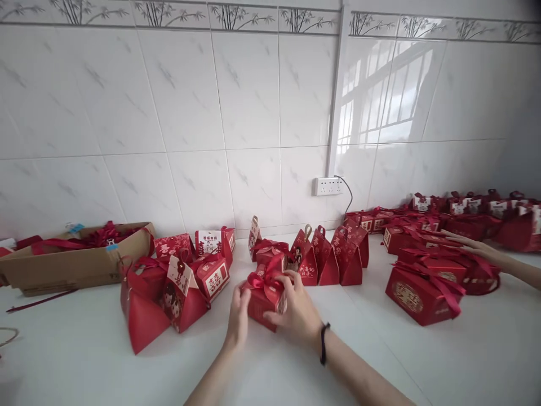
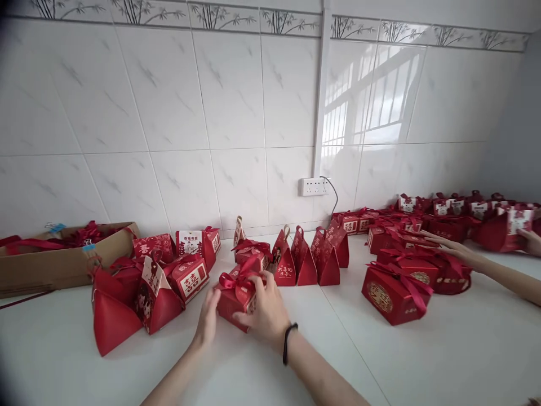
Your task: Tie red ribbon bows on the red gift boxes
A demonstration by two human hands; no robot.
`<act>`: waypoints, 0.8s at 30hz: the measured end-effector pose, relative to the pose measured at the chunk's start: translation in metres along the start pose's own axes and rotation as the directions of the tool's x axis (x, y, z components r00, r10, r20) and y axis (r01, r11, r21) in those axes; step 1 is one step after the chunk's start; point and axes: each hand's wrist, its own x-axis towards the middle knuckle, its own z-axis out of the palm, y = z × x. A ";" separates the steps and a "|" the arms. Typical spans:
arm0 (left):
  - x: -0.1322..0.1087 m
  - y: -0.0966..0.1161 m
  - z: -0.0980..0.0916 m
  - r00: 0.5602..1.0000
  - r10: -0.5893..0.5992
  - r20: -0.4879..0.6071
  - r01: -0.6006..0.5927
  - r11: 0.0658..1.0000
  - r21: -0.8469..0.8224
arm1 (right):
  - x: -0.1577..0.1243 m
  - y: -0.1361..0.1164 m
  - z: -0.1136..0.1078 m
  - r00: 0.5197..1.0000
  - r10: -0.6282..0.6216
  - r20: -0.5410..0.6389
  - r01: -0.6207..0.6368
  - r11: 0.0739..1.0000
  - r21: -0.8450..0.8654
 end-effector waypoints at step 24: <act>0.003 0.034 -0.014 0.754 -0.231 0.614 0.343 0.937 -0.070 | -0.006 -0.005 -0.056 0.774 0.100 0.625 -0.481 0.735 0.478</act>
